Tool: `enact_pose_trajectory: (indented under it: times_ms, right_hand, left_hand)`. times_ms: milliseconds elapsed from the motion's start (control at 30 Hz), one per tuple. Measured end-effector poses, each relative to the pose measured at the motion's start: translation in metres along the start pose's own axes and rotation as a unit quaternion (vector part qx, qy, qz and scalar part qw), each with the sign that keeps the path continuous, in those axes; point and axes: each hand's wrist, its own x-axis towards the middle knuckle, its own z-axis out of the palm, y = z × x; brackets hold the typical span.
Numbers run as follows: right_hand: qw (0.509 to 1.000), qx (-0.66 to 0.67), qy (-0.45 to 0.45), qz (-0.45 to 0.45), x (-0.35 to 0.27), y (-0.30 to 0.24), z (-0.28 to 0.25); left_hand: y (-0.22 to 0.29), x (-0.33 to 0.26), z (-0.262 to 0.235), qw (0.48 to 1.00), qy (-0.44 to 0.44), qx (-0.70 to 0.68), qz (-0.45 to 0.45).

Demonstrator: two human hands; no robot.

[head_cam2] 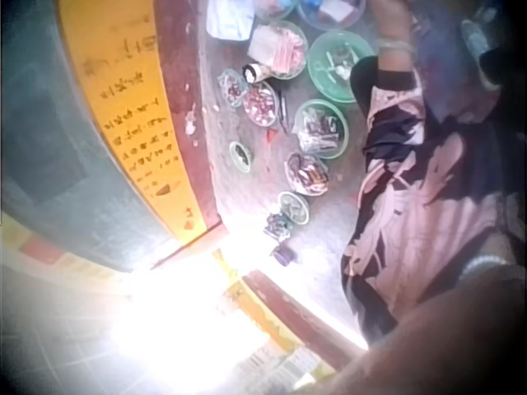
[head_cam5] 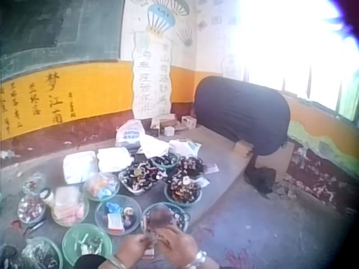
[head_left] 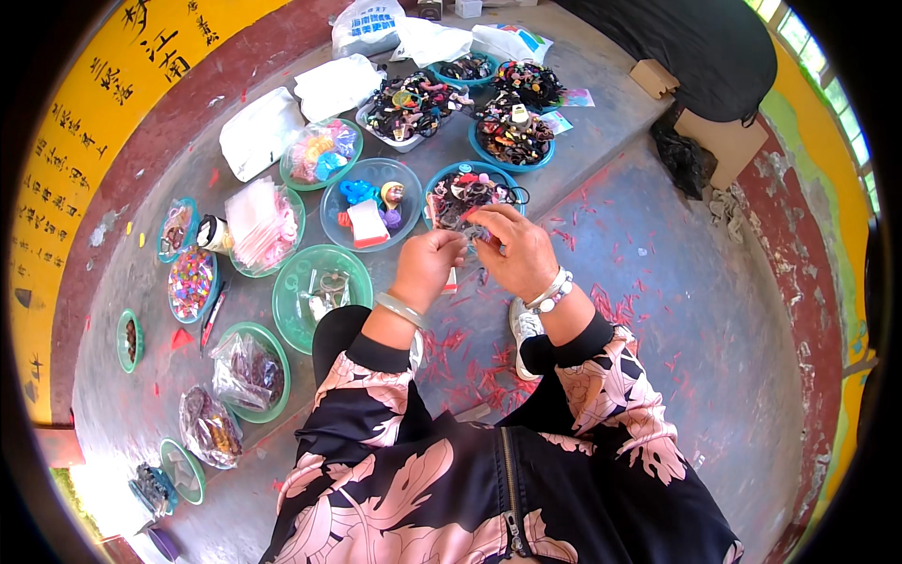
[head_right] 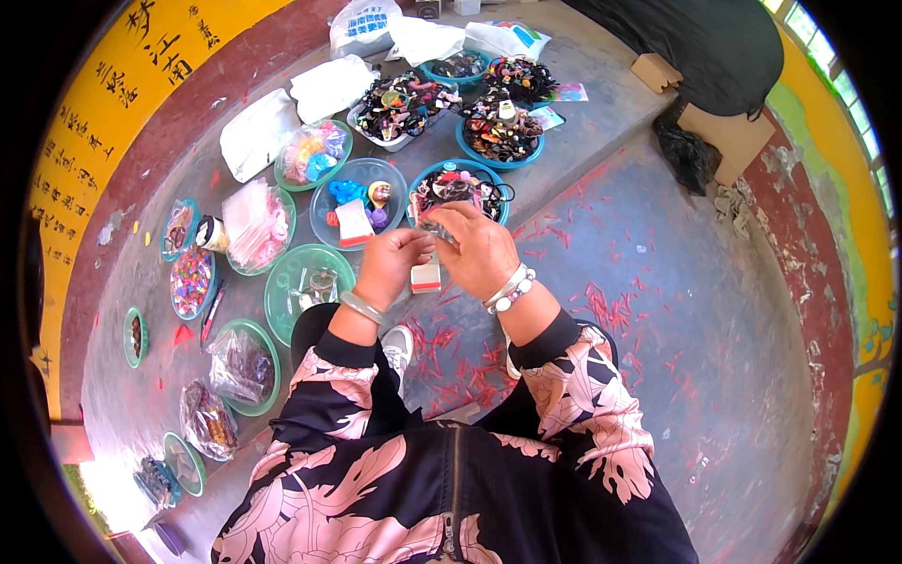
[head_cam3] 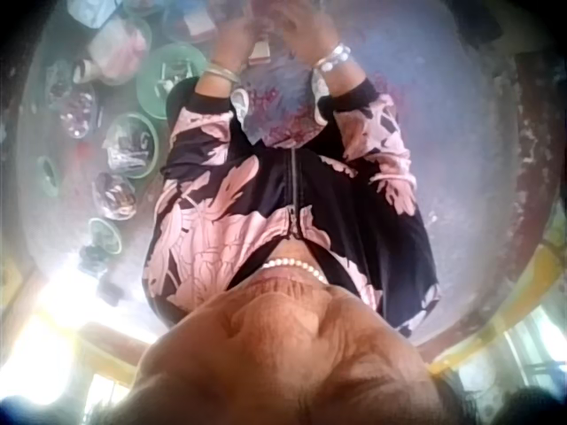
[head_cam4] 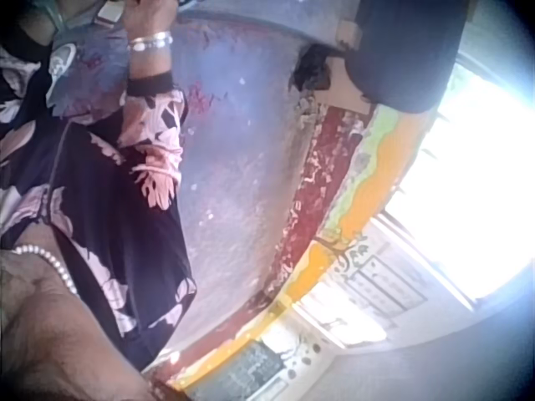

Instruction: The person sits on the floor and sorts through various hair accessories, including hair clips and small toys. They pick up items from bowls, place them into small plastic bags, and seal the bags.

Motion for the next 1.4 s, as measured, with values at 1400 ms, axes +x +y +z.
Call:
enact_pose_trajectory:
  times_ms: [1400]
  right_hand:
    - [0.982,0.035,-0.098,0.157,-0.006,0.021,0.006]
  left_hand:
    - [0.002,-0.005,0.01,0.996,-0.045,-0.073,-0.006]
